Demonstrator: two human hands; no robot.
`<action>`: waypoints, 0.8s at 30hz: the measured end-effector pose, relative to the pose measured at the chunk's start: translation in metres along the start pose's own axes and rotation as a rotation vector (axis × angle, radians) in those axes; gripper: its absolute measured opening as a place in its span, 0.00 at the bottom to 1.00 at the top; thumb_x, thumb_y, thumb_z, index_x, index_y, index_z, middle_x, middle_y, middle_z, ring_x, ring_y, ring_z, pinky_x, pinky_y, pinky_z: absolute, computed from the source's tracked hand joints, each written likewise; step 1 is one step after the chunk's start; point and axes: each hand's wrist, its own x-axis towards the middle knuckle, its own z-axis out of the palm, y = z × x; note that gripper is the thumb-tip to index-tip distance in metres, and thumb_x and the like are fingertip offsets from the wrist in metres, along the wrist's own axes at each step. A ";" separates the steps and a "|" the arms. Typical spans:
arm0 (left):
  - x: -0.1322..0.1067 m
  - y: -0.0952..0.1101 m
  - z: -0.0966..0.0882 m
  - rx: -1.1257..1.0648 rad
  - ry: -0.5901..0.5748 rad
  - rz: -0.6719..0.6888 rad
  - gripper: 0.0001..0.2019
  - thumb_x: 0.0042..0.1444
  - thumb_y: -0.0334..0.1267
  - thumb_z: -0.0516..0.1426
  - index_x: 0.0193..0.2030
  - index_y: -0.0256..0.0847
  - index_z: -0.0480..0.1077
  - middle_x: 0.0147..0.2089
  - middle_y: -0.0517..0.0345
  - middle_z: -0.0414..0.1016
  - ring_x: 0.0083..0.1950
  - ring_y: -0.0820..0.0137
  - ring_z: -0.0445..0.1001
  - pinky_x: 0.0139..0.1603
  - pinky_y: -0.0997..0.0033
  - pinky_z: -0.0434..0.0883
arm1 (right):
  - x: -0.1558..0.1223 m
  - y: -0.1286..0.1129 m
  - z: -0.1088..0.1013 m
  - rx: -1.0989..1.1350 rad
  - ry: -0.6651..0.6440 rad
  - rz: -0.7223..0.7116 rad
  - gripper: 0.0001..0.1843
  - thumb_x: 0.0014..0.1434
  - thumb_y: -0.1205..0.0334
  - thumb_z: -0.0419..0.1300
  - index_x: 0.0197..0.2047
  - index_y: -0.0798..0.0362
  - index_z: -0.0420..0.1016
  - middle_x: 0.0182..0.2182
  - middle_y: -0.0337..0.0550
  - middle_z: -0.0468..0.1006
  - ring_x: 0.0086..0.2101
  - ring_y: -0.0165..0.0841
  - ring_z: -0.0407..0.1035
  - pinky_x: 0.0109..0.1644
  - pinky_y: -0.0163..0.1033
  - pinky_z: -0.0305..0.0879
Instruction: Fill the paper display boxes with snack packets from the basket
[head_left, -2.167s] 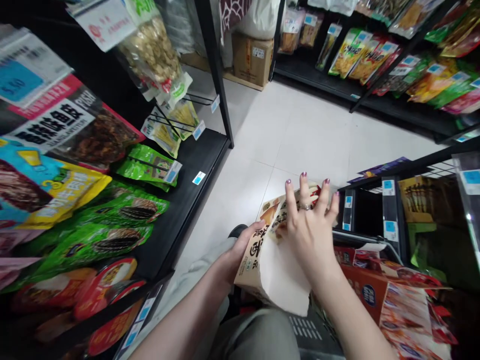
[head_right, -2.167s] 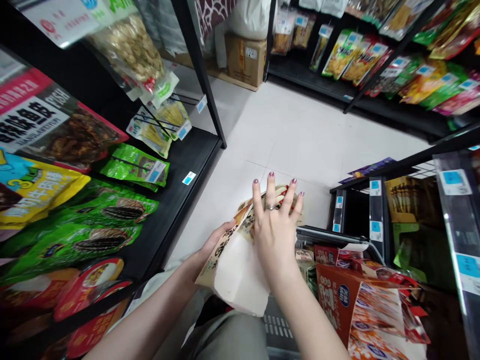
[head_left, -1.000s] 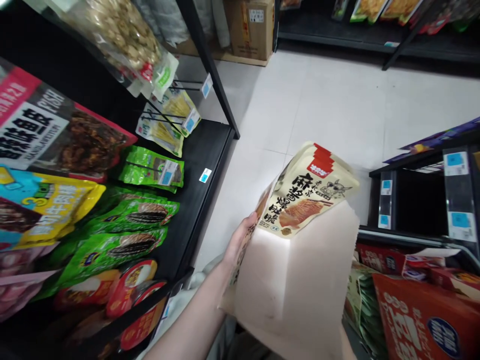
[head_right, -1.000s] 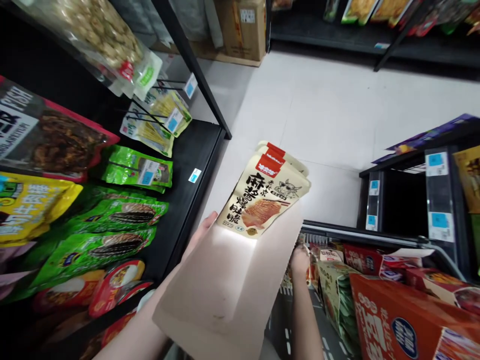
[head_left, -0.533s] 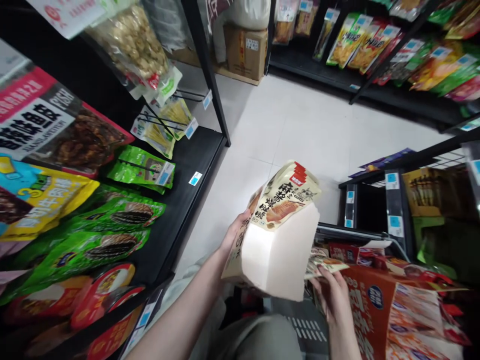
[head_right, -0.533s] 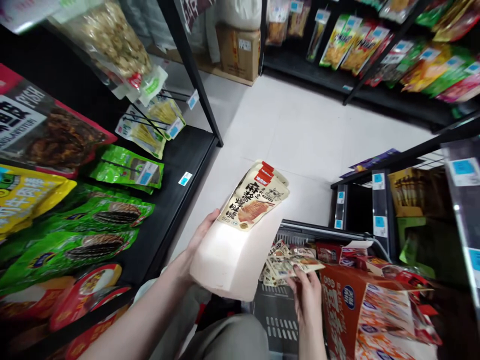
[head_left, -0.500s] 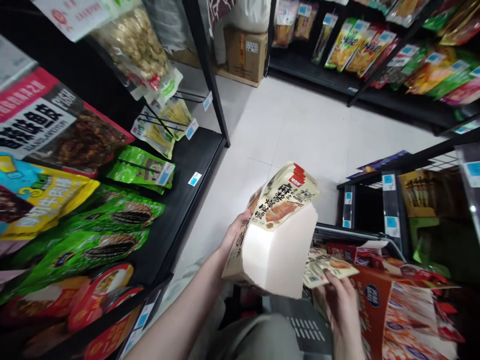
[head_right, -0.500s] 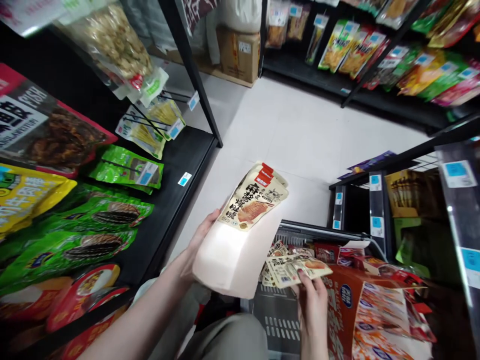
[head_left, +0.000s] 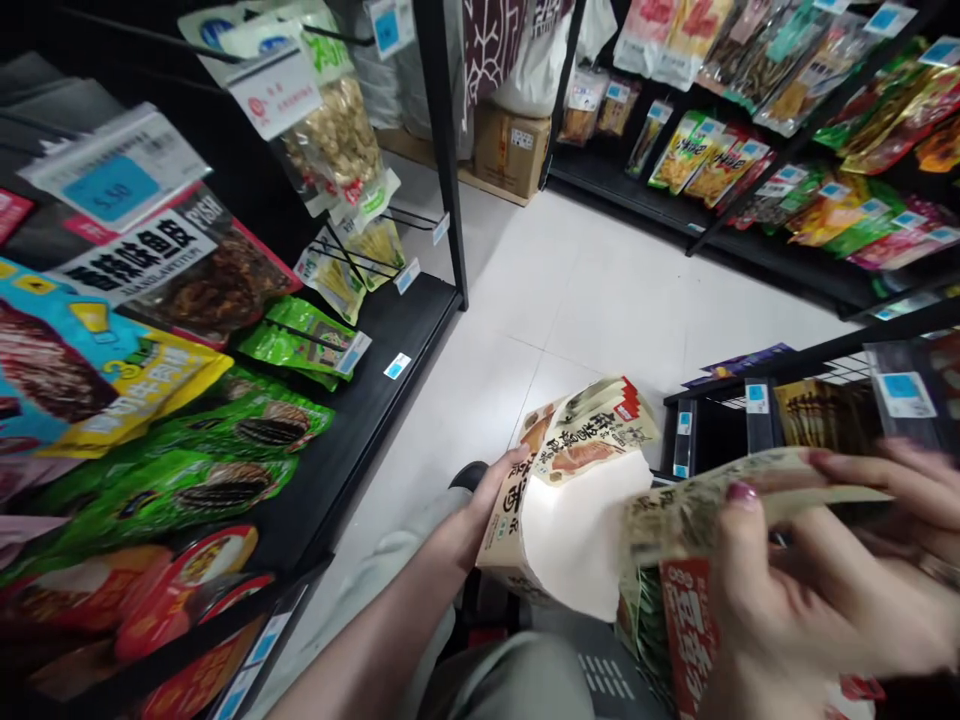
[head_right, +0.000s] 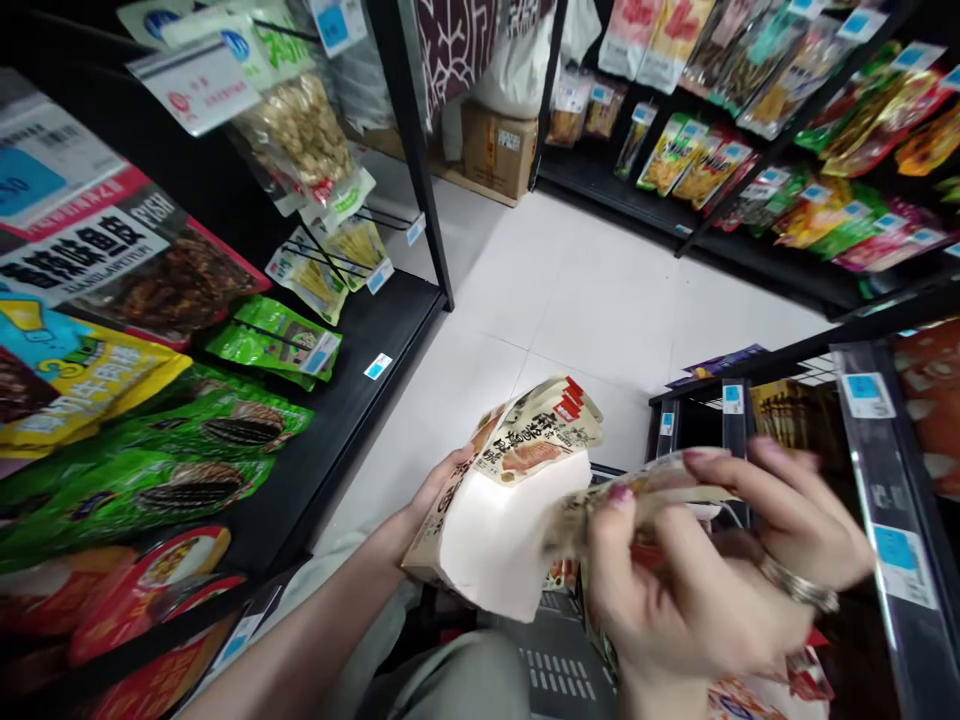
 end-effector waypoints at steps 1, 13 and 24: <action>0.001 0.000 -0.002 -0.007 -0.028 -0.003 0.29 0.61 0.51 0.52 0.59 0.29 0.71 0.51 0.44 0.80 0.58 0.52 0.75 0.64 0.55 0.66 | 0.009 -0.006 0.005 -0.041 0.036 -0.085 0.09 0.54 0.62 0.66 0.23 0.49 0.72 0.37 0.47 0.69 0.47 0.47 0.66 0.50 0.55 0.68; 0.000 0.001 -0.003 0.020 -0.022 0.002 0.28 0.63 0.53 0.50 0.57 0.31 0.72 0.50 0.47 0.81 0.59 0.54 0.74 0.67 0.58 0.61 | 0.024 -0.004 0.057 -0.109 -0.546 -0.339 0.12 0.65 0.62 0.54 0.37 0.55 0.78 0.43 0.53 0.73 0.42 0.41 0.67 0.43 0.48 0.71; 0.005 0.013 -0.018 -0.044 0.037 0.029 0.32 0.60 0.52 0.53 0.64 0.29 0.65 0.55 0.43 0.78 0.58 0.54 0.75 0.65 0.59 0.64 | -0.049 0.058 0.050 -0.019 -0.040 0.257 0.10 0.63 0.59 0.57 0.32 0.54 0.75 0.32 0.44 0.77 0.35 0.35 0.71 0.42 0.41 0.66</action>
